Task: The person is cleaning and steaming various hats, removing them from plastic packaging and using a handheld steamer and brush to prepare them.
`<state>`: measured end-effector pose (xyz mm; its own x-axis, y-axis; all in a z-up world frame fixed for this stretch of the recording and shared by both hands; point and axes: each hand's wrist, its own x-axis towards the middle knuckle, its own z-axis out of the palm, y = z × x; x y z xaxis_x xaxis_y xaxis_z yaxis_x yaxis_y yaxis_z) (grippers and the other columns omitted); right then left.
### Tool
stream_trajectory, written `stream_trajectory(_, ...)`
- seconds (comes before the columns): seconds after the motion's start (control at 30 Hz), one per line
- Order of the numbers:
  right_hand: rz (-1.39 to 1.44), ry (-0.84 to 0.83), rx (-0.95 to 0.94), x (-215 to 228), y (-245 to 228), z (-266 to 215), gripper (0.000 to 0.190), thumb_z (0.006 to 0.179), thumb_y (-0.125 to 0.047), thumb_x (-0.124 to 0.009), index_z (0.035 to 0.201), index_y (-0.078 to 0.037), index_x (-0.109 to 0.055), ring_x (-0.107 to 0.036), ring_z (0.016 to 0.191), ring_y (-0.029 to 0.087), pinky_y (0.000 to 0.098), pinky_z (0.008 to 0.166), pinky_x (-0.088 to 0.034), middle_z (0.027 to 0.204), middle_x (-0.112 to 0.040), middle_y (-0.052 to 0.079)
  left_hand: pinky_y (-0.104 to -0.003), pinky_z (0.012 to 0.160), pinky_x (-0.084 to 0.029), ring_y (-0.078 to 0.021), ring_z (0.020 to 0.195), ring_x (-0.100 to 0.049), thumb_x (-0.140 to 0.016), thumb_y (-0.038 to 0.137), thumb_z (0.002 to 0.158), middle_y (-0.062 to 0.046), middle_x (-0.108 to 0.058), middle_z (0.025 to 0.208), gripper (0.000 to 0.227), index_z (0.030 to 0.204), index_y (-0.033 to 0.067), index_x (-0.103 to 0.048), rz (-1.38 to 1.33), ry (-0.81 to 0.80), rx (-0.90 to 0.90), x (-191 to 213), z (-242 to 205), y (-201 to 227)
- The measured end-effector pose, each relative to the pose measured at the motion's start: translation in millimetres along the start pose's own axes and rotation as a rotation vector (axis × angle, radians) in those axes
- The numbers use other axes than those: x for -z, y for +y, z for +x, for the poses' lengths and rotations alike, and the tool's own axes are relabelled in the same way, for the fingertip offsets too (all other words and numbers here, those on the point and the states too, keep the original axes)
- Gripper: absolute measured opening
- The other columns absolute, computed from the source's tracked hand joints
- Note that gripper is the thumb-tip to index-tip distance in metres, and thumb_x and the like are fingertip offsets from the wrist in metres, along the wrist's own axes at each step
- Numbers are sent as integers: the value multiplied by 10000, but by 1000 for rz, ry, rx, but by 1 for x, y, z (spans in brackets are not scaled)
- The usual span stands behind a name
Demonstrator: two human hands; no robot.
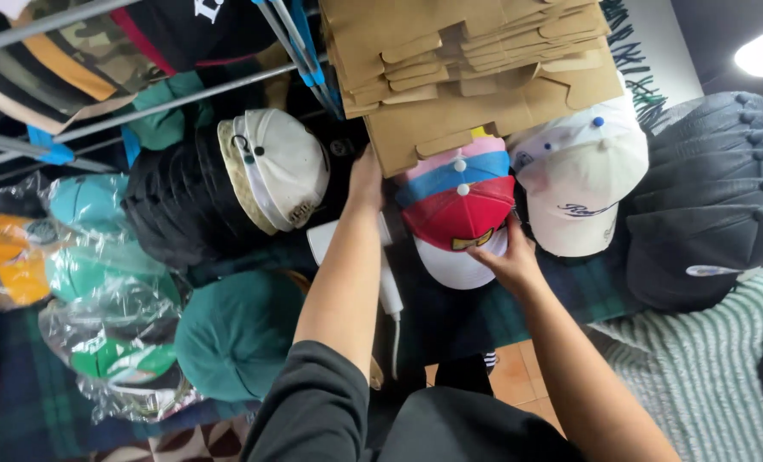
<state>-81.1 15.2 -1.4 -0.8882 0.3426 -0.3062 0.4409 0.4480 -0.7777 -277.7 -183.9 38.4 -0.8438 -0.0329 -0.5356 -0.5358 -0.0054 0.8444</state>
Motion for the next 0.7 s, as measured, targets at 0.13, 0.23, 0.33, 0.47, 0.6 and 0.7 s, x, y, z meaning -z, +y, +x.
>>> stream_trajectory(0.13,-126,48,-71,-14,10,15,1216,586,-540,-954,1598,-190,-378,-493,1395,409,523,1209,-305,1497,-535,186,-594,1130,-425,-394,1398,-486,-454,494,982,-192,-602,1420,588,1381,99,-629,56,-96,135,-12,-7,22)
stream_trajectory(0.23,-78,79,-97,-14,-7,7,1227,560,-481,-983,1594,-183,-394,-483,1394,435,532,1194,-343,1489,-540,201,-595,1094,-447,-399,1352,-516,-512,487,958,-193,-616,1374,571,1354,94,-635,8,-179,127,-9,15,11)
stream_trajectory(0.33,-29,125,-124,-17,-12,-4,1177,607,-439,-971,1597,-177,-391,-457,1400,471,554,1164,-396,1477,-549,215,-596,1051,-473,-405,1296,-552,-581,477,930,-195,-632,1318,555,1320,87,-642,-60,-276,120,-13,34,1)
stream_trajectory(0.47,66,119,-146,-15,-26,-20,1059,708,-376,-927,1587,-120,-397,-377,1437,518,613,1169,-365,1519,-492,260,-598,986,-511,-414,1213,-606,-685,463,887,-198,-656,1235,545,1271,77,-652,-189,-364,126,-20,48,-22)
stream_trajectory(0.6,108,130,-143,-13,-28,-28,1030,722,-359,-928,1585,-146,-408,-377,1458,464,584,1182,-355,1535,-498,209,-599,943,-537,-420,1157,-642,-755,454,858,-199,-672,1179,548,1238,70,-659,-261,-429,114,-21,40,-45)
stream_trajectory(0.7,139,123,-102,-7,-11,-41,972,734,-378,-913,1565,-183,-448,-365,1478,412,574,1202,-331,1557,-490,161,-600,900,-563,-426,1102,-678,-824,444,829,-201,-688,1123,557,1205,64,-666,-339,-489,87,-28,31,-47)
